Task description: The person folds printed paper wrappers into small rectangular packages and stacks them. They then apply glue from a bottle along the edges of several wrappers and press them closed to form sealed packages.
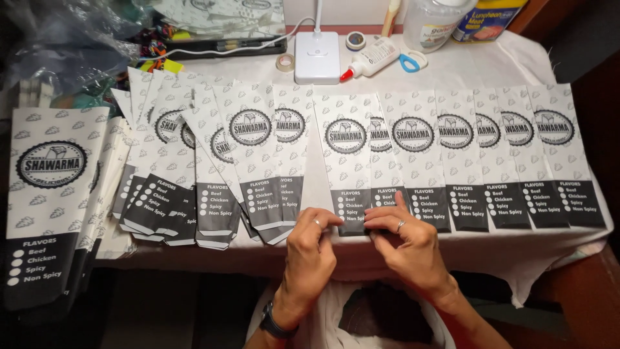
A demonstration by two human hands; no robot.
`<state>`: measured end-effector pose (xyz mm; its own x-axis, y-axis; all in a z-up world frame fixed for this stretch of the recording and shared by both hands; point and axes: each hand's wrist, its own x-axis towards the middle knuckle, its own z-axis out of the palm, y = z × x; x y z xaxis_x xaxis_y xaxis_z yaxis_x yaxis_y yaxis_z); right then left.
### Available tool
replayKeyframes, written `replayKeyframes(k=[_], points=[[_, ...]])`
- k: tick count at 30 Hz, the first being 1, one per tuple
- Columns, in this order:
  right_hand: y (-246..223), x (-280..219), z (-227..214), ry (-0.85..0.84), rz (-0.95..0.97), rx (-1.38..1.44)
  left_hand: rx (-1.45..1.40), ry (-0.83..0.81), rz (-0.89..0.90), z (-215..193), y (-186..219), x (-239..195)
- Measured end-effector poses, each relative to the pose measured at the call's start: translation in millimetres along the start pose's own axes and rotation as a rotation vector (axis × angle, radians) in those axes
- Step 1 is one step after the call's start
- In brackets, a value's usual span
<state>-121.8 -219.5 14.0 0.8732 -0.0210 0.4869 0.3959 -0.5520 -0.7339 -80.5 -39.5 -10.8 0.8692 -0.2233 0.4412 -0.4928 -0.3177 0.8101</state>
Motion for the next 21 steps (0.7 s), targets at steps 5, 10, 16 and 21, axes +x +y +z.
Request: replayKeyframes(k=[5,10,16,21], points=[[2.6,-6.5,3.4,-0.037,-0.174,-0.102,0.683,0.067,0.158,-4.9,-17.7,-14.5],[12.4,-15.3,6.9,-0.161,-0.253,-0.183,0.684,-0.055,0.228,5.9,-7.8,-19.3],[10.6,-14.5,5.7,-0.177,-0.255,-0.190,0.474,-0.072,0.253,16.1,-9.8,-8.8],[9.8,-14.7,5.4,-0.175,-0.257,-0.200,0.415,0.005,0.265,-1.3,-15.6,-9.6]])
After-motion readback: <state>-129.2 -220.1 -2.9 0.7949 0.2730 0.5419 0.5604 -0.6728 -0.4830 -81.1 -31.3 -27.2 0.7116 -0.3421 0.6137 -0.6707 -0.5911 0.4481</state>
